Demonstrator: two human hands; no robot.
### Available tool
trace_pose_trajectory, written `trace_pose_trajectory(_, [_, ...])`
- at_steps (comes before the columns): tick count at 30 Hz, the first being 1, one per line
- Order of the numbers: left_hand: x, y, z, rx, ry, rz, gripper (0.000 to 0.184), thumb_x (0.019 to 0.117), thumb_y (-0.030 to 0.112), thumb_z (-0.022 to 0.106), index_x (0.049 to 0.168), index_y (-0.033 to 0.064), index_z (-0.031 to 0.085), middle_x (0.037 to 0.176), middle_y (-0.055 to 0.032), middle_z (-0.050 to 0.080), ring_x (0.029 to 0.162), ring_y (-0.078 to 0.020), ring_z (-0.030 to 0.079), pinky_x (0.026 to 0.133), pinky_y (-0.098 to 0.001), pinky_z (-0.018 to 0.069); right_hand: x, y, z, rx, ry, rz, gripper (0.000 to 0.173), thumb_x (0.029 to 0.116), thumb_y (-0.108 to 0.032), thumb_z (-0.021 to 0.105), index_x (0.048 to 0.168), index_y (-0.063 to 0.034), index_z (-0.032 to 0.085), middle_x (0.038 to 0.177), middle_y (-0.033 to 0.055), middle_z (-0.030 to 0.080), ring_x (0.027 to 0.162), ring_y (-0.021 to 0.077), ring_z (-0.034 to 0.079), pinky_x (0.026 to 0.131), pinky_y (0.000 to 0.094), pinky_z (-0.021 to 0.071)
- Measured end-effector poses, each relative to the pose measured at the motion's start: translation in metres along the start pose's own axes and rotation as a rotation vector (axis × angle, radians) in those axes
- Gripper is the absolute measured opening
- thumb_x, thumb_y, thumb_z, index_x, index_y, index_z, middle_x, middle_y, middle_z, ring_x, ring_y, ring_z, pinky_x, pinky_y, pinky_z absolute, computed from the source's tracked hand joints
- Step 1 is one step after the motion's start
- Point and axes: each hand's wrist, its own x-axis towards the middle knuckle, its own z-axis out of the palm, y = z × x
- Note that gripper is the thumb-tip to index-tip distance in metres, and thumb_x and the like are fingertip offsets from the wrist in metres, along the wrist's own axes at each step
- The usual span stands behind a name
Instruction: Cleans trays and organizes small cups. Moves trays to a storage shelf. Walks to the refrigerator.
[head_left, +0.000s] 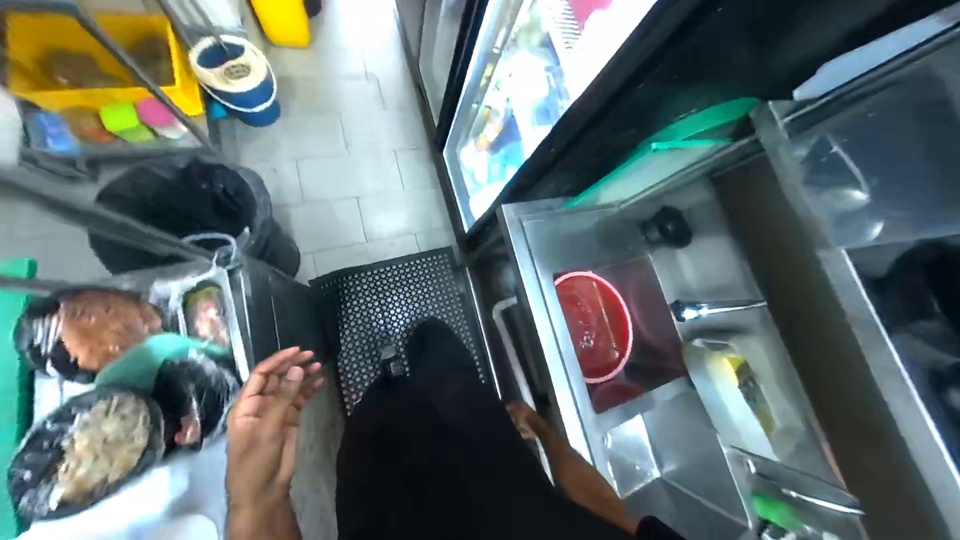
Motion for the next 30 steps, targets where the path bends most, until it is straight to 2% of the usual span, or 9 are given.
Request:
trace_pose_trajectory(4, [0.139,0.019,0.028,-0.003,-0.014,0.016,0.029,0.102,0.015,0.058,0.129,0.0071,0.058,0.121,-0.0076,0.068,0.101,-0.0211,0.071,0.084,-0.0359,0.0621,-0.026,-0.017,0.014,0.196,0.025,0.292,0.043,0.1082,-0.031,0.053,0.142,-0.0051,0.054,0.122,0.0217,0.064,0.098,0.0293,0.064,0.085,0.0462,0.0535])
trace_pose_trajectory(7, [0.241,0.017,0.06,0.039,-0.011,-0.082,0.026,0.1011,0.012,0.058,0.127,0.0065,0.06,0.117,-0.0076,0.069,0.099,-0.0199,0.071,0.081,-0.034,0.0624,0.039,-0.058,0.013,0.389,-0.01,0.388,0.041,0.1078,-0.029,0.053,0.143,-0.0074,0.055,0.13,0.0209,0.063,0.107,0.0305,0.066,0.091,0.047,0.0544])
trace_pose_trajectory(9, [0.297,0.022,0.086,0.075,-0.021,-0.16,0.026,0.1002,0.01,0.058,0.126,0.005,0.06,0.117,-0.0083,0.069,0.097,-0.0203,0.071,0.08,-0.0342,0.0627,0.053,-0.129,-0.006,0.393,-0.025,0.349,0.042,0.1096,-0.035,0.049,0.142,-0.0084,0.055,0.124,0.0177,0.062,0.101,0.0266,0.064,0.085,0.0437,0.0544])
trace_pose_trajectory(12, [0.375,0.046,0.121,0.1,-0.093,-0.183,0.03,0.099,0.01,0.06,0.128,0.003,0.059,0.119,-0.0113,0.068,0.1,-0.0234,0.071,0.082,-0.0369,0.0627,0.057,-0.29,-0.066,0.356,-0.008,0.146,0.045,0.1113,-0.038,0.044,0.142,-0.0071,0.055,0.121,0.0187,0.064,0.096,0.027,0.063,0.081,0.0448,0.0534])
trace_pose_trajectory(15, [0.454,0.076,0.144,0.141,-0.154,-0.078,0.032,0.0996,0.011,0.061,0.131,0.0034,0.057,0.121,-0.0089,0.067,0.102,-0.0227,0.07,0.083,-0.0376,0.0625,0.09,-0.463,-0.148,0.316,-0.001,-0.149,0.041,0.1118,-0.03,0.045,0.144,-0.0044,0.053,0.121,0.0198,0.064,0.094,0.0258,0.065,0.082,0.0437,0.0556])
trace_pose_trajectory(18, [0.513,0.101,0.146,0.15,-0.112,-0.007,0.03,0.1009,0.011,0.059,0.13,0.0053,0.057,0.121,-0.0048,0.067,0.103,-0.0198,0.069,0.083,-0.0356,0.0622,0.09,-0.624,-0.235,0.175,0.022,-0.359,0.043,0.1099,-0.023,0.049,0.148,-0.0045,0.05,0.13,0.0212,0.064,0.102,0.0261,0.068,0.088,0.0428,0.0571])
trace_pose_trajectory(21, [0.575,0.11,0.136,0.118,-0.058,-0.012,0.029,0.1023,0.01,0.057,0.131,0.006,0.056,0.12,-0.0039,0.068,0.101,-0.0184,0.07,0.082,-0.0343,0.0627,0.095,-0.758,-0.306,0.233,0.187,-0.542,0.042,0.1086,-0.017,0.052,0.147,-0.0015,0.051,0.13,0.0234,0.065,0.11,0.0282,0.067,0.095,0.0443,0.0552])
trace_pose_trajectory(26, [0.688,0.111,0.102,0.126,-0.008,-0.202,0.028,0.1038,0.006,0.052,0.132,0.0041,0.054,0.117,-0.0035,0.069,0.097,-0.0166,0.072,0.08,-0.0334,0.0632,0.111,-0.892,-0.37,0.363,0.391,-0.663,0.042,0.1069,-0.019,0.055,0.146,-0.0041,0.052,0.132,0.02,0.065,0.111,0.0301,0.07,0.094,0.0486,0.0584])
trace_pose_trajectory(30, [0.789,0.141,0.075,0.191,-0.054,-0.292,0.029,0.1039,0.006,0.053,0.132,0.0038,0.054,0.116,-0.003,0.07,0.096,-0.0149,0.072,0.079,-0.0315,0.0631,0.114,-0.925,-0.327,0.383,0.407,-0.575,0.039,0.1064,-0.02,0.056,0.142,-0.004,0.056,0.127,0.0192,0.068,0.105,0.0278,0.071,0.091,0.047,0.0599])
